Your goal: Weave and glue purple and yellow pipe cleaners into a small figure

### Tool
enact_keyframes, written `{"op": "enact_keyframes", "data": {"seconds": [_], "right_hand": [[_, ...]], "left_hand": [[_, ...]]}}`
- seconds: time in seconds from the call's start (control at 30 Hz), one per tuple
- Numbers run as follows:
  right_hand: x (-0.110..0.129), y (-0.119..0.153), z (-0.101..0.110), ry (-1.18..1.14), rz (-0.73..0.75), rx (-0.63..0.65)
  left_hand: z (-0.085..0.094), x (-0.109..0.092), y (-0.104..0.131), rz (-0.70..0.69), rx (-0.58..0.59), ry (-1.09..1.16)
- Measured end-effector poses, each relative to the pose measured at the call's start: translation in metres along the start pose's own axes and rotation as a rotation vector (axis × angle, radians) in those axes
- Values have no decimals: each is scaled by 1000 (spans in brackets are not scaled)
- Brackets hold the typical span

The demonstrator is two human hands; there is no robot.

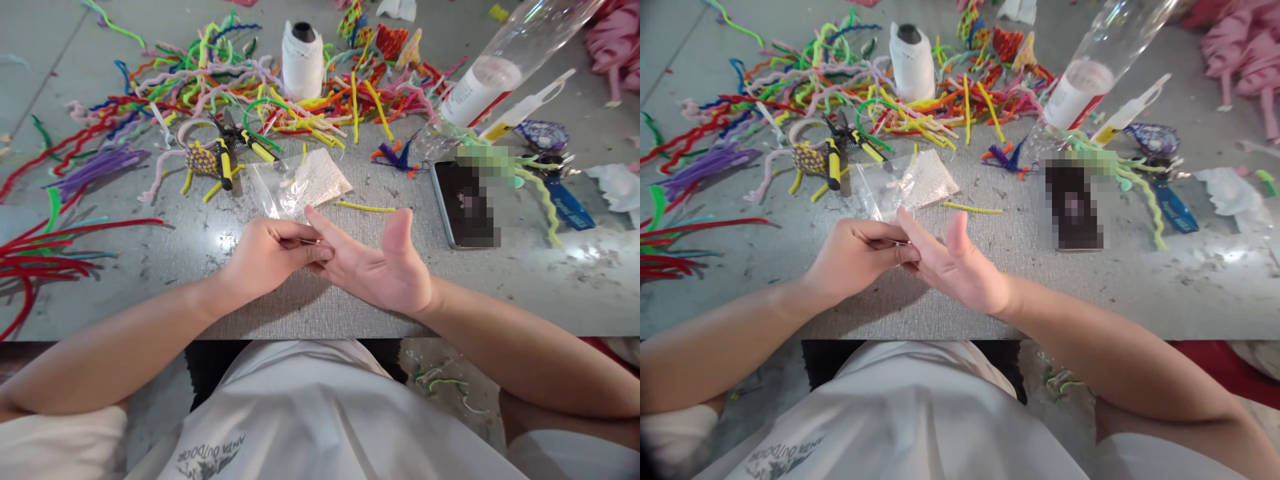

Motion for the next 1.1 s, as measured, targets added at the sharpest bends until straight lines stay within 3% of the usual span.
{"op": "enact_keyframes", "data": {"seconds": [0.2, 0.37, 0.43, 0.5, 0.53, 0.6, 0.67, 0.7, 0.83, 0.97, 1.1], "right_hand": [[0, -4, 8, 8, 9, 25], [1, -5, 22, 93, 41, -126], [6, 1, 28, 295, 53, -301], [15, 8, 26, 731, 5, -400], [17, 8, 21, 1001, -70, -347], [11, 4, 10, 1456, -326, -44], [4, 2, 5, 1664, -548, 239], [3, 1, 5, 1700, -607, 307], [3, -2, 5, 1687, -647, 308], [-6, -3, -7, 1643, -534, 271], [-19, -11, -11, 1682, -531, 146]], "left_hand": [[5, 5, -3, 29, 40, 4], [10, 12, -10, -92, -67, -60], [15, 15, -14, -111, -169, -164], [18, 18, -17, -122, -237, -228], [19, 19, -18, -122, -245, -241], [20, 20, -19, -124, -231, -246], [20, 19, -19, -126, -211, -254], [20, 18, -19, -127, -204, -259], [18, 17, -19, -117, -174, -259], [19, 18, -20, -127, -195, -239], [19, 18, -21, -142, -209, -247]]}}
Point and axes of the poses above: each hand's wrist, its own y-axis away from the middle knuckle, its own z-axis out of the back of the hand, x = y × z, the point moved 4 cm from there along -y, towards the middle knuckle, and after that the axes turned 15 degrees about x, right-handed, at the moved point
